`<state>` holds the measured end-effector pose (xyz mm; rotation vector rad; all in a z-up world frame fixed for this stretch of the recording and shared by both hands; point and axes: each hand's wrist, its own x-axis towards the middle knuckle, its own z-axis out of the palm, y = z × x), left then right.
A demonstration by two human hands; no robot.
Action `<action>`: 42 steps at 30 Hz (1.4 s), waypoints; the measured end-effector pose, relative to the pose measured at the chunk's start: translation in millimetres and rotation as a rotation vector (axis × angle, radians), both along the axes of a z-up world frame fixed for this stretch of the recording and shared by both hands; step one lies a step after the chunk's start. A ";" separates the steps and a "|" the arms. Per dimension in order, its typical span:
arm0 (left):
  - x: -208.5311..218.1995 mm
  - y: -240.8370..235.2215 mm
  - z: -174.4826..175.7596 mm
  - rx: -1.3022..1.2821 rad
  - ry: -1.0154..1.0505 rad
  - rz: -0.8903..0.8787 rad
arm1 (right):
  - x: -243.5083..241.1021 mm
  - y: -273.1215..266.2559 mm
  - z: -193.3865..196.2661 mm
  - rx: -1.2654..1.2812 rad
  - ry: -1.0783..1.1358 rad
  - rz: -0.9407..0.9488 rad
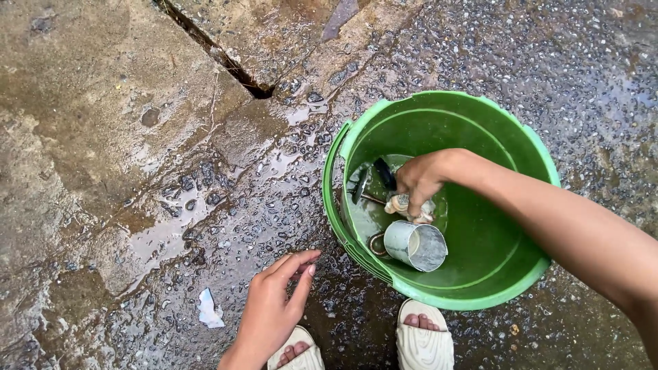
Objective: The person cleans a black plastic ring and a metal kitchen utensil using a cloth and water from a green bucket. The person wipes the items thoroughly and places them back into the bucket.
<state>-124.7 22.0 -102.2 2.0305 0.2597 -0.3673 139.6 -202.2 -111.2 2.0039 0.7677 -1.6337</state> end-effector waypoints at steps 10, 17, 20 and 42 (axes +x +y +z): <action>7.3 -3.2 7.1 -0.003 -0.128 -0.014 | -56.9 42.8 -28.9 0.181 -0.135 -0.204; -6.1 8.5 11.9 0.000 -0.115 0.053 | -56.1 12.3 -34.3 0.314 -0.230 -0.150; -4.3 13.8 23.0 -0.004 -0.080 0.083 | -56.5 -14.1 -8.9 0.562 -0.288 -0.169; 33.1 31.2 155.3 -0.091 -0.760 -0.028 | -106.2 24.2 196.5 1.845 -0.713 0.557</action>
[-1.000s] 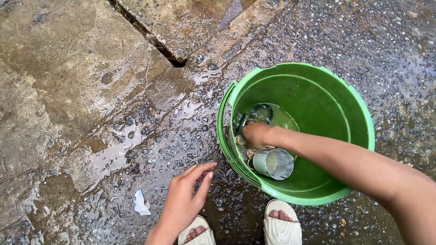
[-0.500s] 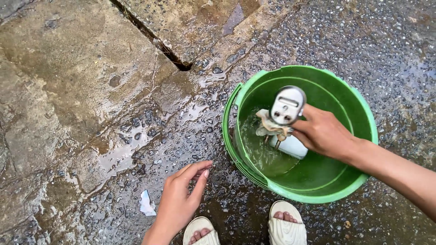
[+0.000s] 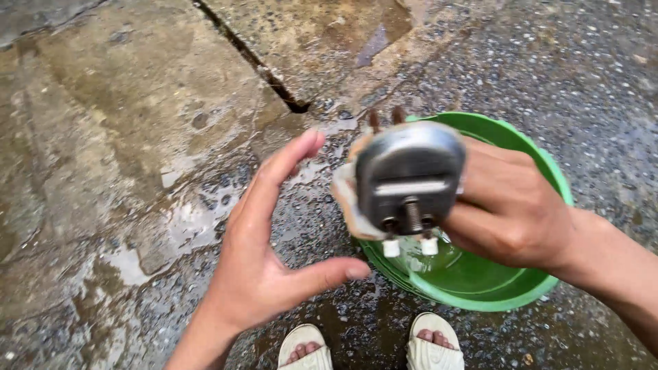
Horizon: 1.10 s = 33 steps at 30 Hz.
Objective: The person cleans a black plastic ring and a metal kitchen utensil using a cloth and water from a green bucket. The person wipes the items thoroughly and places them back into the bucket.
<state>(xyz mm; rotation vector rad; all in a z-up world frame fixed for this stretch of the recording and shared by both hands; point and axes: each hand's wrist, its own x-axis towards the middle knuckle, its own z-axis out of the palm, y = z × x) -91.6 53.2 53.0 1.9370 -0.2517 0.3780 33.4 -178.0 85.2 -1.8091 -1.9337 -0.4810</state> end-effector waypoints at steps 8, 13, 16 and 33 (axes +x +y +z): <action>-35.1 30.6 -59.4 -0.489 0.066 0.139 | -21.0 106.8 -59.4 -0.256 0.118 0.183; -37.1 48.7 -129.4 -1.026 0.169 0.440 | -49.4 118.9 -78.1 -0.636 0.169 0.029; -36.9 55.5 -158.0 -1.444 0.145 0.402 | -56.7 94.4 -82.4 -0.603 0.193 0.023; -39.9 146.9 -202.9 -1.502 -0.051 0.650 | -86.7 98.8 -188.0 -0.373 1.269 -1.008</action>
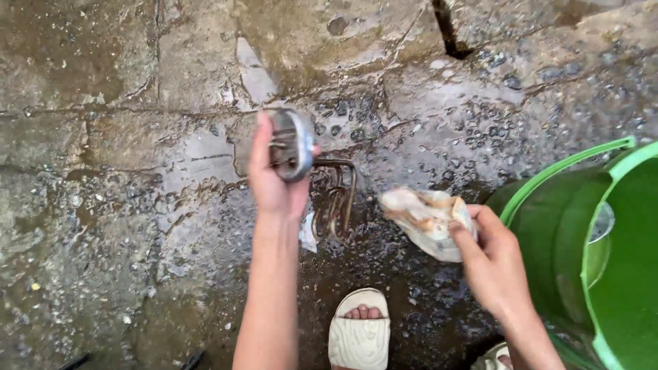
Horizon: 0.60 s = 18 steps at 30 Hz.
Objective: The person cleans a black plastic ring and a metal kitchen utensil using a cloth and water from a green bucket. The person wipes the items thoroughly and places them back into the bucket.
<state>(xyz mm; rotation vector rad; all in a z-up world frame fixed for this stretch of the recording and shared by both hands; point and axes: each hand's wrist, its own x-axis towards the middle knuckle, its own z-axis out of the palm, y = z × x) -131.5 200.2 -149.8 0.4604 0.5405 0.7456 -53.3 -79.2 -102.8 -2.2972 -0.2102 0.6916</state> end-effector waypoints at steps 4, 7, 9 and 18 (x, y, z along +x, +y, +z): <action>13.4 -38.5 -40.3 -0.254 0.074 -0.112 | -20.2 -25.1 -47.0 0.405 0.057 -0.270; 20.7 -65.2 -68.4 -0.470 0.084 -0.241 | -24.9 -32.7 -72.2 0.367 -0.399 -0.022; 22.8 -85.8 -89.7 -0.535 0.024 -0.293 | -31.1 -43.7 -89.2 0.657 -0.124 -0.348; 24.2 -108.8 -107.9 -0.540 0.079 -0.243 | -20.1 -9.1 -82.6 0.807 0.078 -0.402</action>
